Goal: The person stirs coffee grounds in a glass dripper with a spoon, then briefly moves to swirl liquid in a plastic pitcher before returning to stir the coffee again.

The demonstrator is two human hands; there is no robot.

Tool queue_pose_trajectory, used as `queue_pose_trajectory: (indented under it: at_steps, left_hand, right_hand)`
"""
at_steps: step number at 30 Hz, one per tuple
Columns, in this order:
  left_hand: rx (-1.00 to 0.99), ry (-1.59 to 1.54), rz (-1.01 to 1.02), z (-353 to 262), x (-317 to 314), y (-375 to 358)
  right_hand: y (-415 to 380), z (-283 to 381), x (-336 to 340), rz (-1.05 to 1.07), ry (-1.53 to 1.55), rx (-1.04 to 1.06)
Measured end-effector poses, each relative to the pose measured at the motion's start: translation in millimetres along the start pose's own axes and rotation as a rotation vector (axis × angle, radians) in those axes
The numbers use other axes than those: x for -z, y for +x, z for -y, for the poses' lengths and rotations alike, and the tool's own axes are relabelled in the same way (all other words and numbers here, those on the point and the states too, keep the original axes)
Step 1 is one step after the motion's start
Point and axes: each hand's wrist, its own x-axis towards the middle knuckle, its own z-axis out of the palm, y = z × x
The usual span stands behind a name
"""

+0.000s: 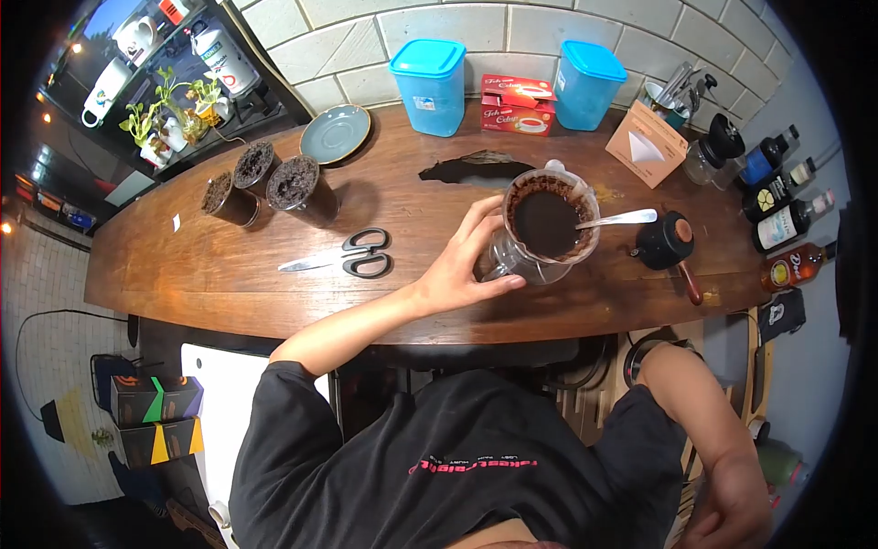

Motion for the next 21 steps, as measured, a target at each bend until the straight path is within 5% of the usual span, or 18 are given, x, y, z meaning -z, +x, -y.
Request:
queue_pose_trajectory:
  at_steps: [3,6,8,12,13,15,16,18,19,21]
  left_hand:
    - [-0.010,-0.008,-0.023,1,-2,2]
    - [-0.009,-0.007,-0.024,1,-3,1]
    - [-0.017,0.010,-0.009,0,-1,1]
    - [-0.026,0.008,-0.008,2,-2,1]
    - [-0.019,0.001,-0.011,3,-2,1]
    - [-0.013,-0.007,-0.015,2,-3,1]
    - [-0.014,0.000,-0.012,1,-3,0]
    - [-0.012,0.015,-0.014,0,0,1]
    - [-0.020,0.013,-0.014,1,0,1]
    - [-0.036,0.000,-0.007,1,0,2]
  right_hand:
    - [3,-13,-5,-0.160,0.069,-0.034]
    - [-12,0,-21,-0.264,-0.331,0.215]
    - [-18,17,-38,-0.138,-1.309,0.348]
    - [1,-23,-34,-0.272,-1.397,1.063]
    - [-7,-12,-37,-0.269,-1.402,1.062]
    - [-29,19,-48,0.027,-1.343,0.553]
    - [-24,10,-45,0.026,-1.340,0.558]
    - [-8,-17,-38,-0.350,-1.327,0.980]
    - [-19,-16,-37,-0.352,-1.326,0.979]
    - [-79,-6,-28,-0.394,-1.570,0.618]
